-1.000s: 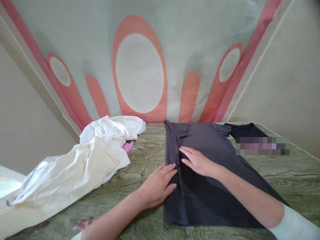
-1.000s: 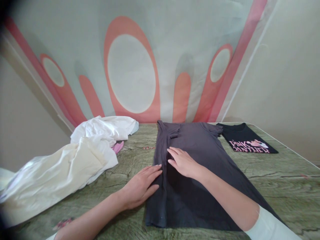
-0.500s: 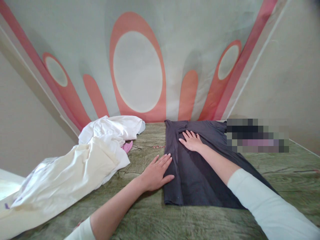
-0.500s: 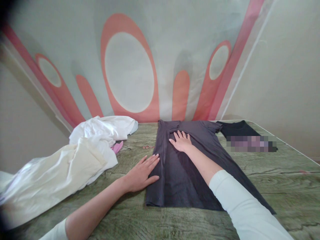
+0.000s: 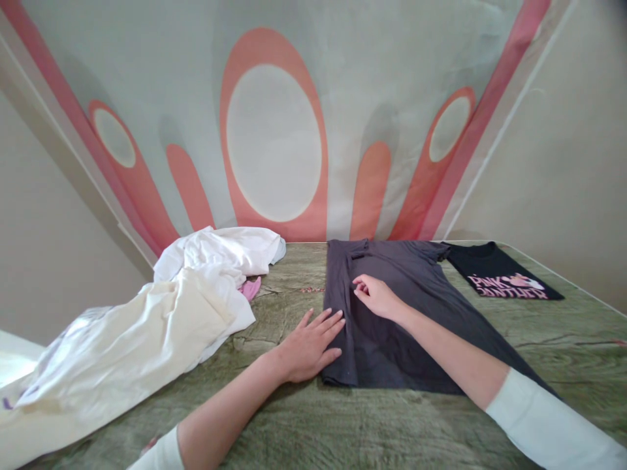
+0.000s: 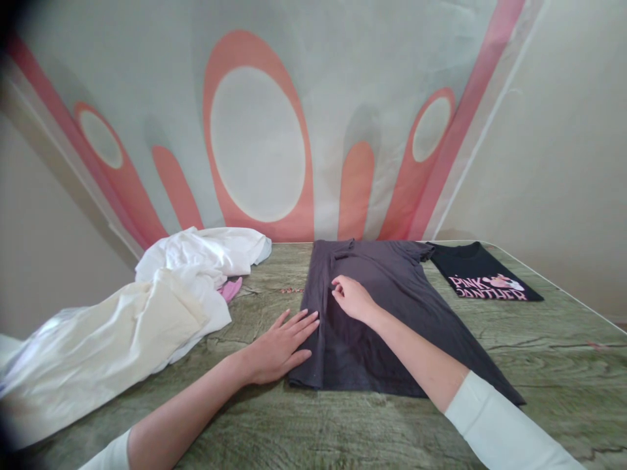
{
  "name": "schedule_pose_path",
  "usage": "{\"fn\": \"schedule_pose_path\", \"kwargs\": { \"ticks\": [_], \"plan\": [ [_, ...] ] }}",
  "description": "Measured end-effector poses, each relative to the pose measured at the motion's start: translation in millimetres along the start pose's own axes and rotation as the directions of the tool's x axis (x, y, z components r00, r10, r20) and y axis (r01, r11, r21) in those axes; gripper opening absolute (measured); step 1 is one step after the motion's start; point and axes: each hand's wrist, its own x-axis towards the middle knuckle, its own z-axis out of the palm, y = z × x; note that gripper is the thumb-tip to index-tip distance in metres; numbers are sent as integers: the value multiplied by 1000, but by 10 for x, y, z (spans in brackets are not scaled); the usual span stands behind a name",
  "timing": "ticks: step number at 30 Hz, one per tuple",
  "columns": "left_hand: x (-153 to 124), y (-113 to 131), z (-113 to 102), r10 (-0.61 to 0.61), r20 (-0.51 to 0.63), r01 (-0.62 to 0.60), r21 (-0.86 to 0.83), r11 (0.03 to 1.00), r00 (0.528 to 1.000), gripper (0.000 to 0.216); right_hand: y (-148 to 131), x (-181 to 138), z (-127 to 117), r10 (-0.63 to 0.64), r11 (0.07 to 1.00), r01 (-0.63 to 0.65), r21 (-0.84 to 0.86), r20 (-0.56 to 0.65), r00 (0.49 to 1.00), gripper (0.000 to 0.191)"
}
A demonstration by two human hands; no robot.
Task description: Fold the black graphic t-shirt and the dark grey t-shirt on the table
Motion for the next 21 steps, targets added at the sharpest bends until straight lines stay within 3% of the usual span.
{"fn": "schedule_pose_path", "kwargs": {
  "ticks": [3,5,12,21],
  "plan": [
    [-5,-6,4,1,-4,-1,-1,1000,1000,53,-141,-46,25,19,990,-28,137,69,997,21],
    [-4,-8,5,3,-9,-3,0,1000,1000,54,-183,5,50,64,987,-76,138,89,994,20],
    [-19,4,-7,0,-14,0,-2,1000,1000,56,-199,244,96,261,965,-261,-11,37,965,19],
    [-28,3,5,-3,-23,4,21,1000,1000,57,-324,417,129,349,926,-332,-180,76,934,25]
  ]
}}
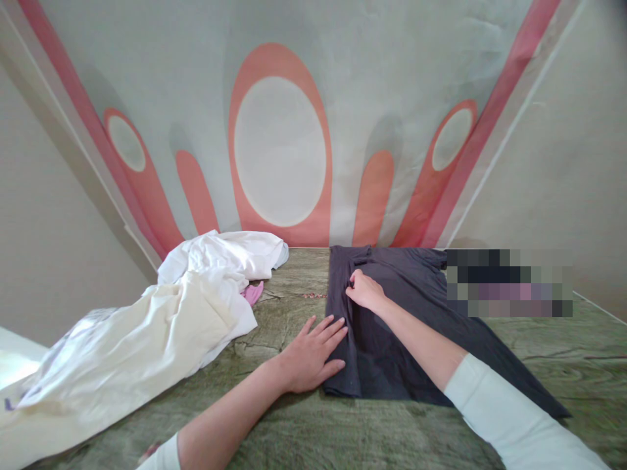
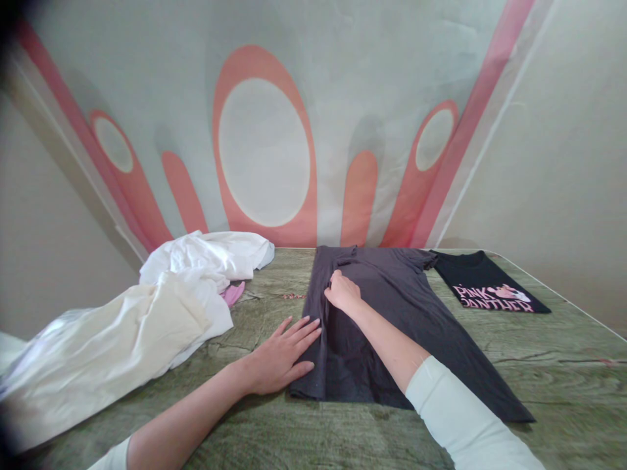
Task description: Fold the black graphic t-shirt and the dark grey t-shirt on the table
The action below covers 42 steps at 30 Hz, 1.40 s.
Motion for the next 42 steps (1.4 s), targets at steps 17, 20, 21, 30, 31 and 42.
{"fn": "schedule_pose_path", "kwargs": {
  "ticks": [17,20,21,30,31,42],
  "plan": [
    [-8,-9,-6,19,-9,-19,-27,999,1000,53,65,-161,-43,-56,998,56,-21,14,998,29],
    [5,2,2,12,-21,-13,-41,999,1000,55,47,-354,-22,-127,992,127,5,37,991,37],
    [13,7,5,3,-30,-5,-53,999,1000,55,44,-425,-8,-153,988,153,19,36,988,40],
    [77,-6,79,-109,-162,92,-109,990,981,44,90,-677,101,-209,944,220,248,-71,975,37],
    [79,-11,83,-114,-168,96,-113,989,979,41,95,-674,98,-210,931,225,287,-83,974,35],
    [94,-63,16,-152,-241,98,-223,970,959,11,164,-636,202,-169,624,68,778,50,984,32]
  ]
}}
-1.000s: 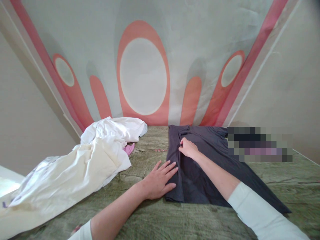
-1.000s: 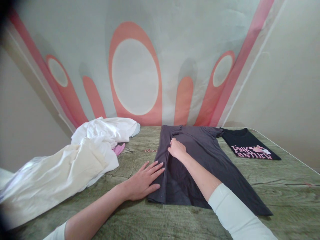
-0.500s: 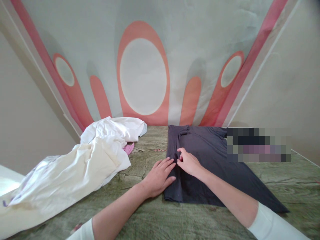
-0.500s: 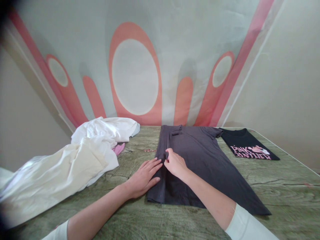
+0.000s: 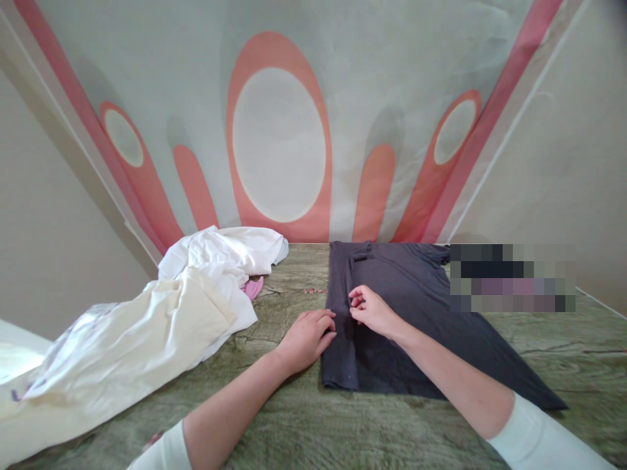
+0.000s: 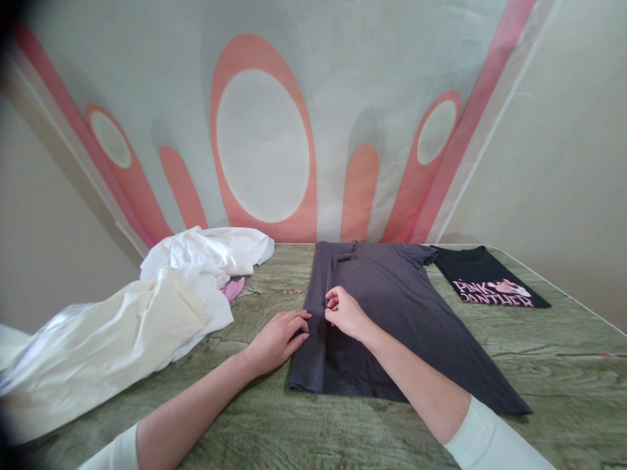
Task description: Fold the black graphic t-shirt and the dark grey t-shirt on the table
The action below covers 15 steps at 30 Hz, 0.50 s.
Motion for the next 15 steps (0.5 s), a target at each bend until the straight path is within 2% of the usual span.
{"fn": "schedule_pose_path", "kwargs": {
  "ticks": [7,15],
  "plan": [
    [-3,-17,11,13,-21,-14,-37,999,1000,6,-21,-17,-27,13,999,-14,31,36,999,40],
    [-11,-3,-38,71,-12,-71,43,997,997,8,-21,-28,-30,-9,1000,8,13,40,999,40]
  ]
}}
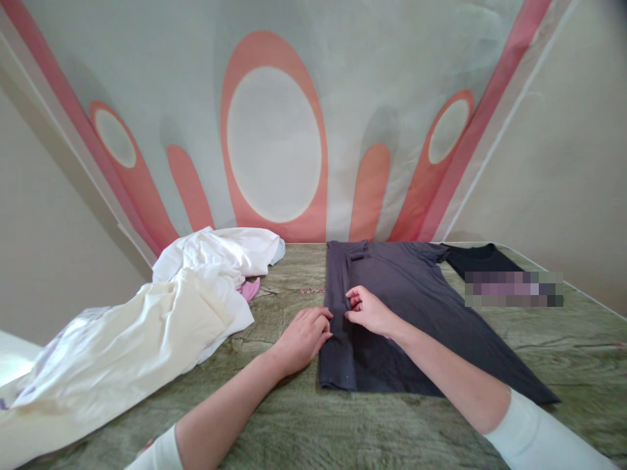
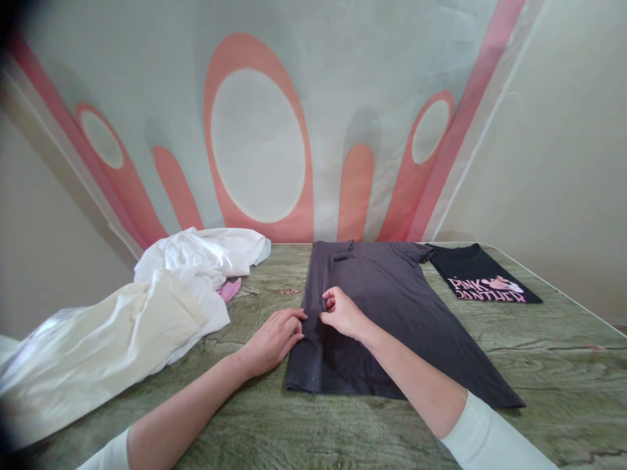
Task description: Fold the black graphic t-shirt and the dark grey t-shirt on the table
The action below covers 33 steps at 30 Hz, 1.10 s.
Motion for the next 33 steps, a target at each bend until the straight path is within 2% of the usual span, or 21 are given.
{"fn": "schedule_pose_path", "kwargs": {
  "ticks": [4,8,13,17,21,24,28,33],
  "plan": [
    [1,1,6,-15,21,15,-3,1000,1000,9,-19,-10,-5,14,999,-13,-53,2,1000,39],
    [-15,7,15,-23,18,23,-16,1000,1000,10,-67,-62,-19,74,996,-65,-58,154,985,41],
    [-30,34,-15,-15,18,15,-7,1000,1000,16,-96,-216,-40,14,996,9,-94,248,969,45],
    [-34,135,-83,-29,6,29,-5,1000,1000,19,-59,-329,-31,-64,974,99,-206,168,984,43],
    [-58,294,-134,9,134,-5,-32,999,991,34,-27,-400,26,-135,966,141,-215,41,990,39],
    [-87,384,-141,33,219,-30,-15,999,975,43,-27,-439,83,-135,979,134,-156,6,991,37],
    [-111,442,-170,39,274,-49,30,998,961,31,-23,-469,125,-133,987,136,-87,39,990,39],
    [-115,503,-209,13,311,-39,77,996,950,10,27,-472,116,-130,986,140,-89,108,986,51]
  ]
}}
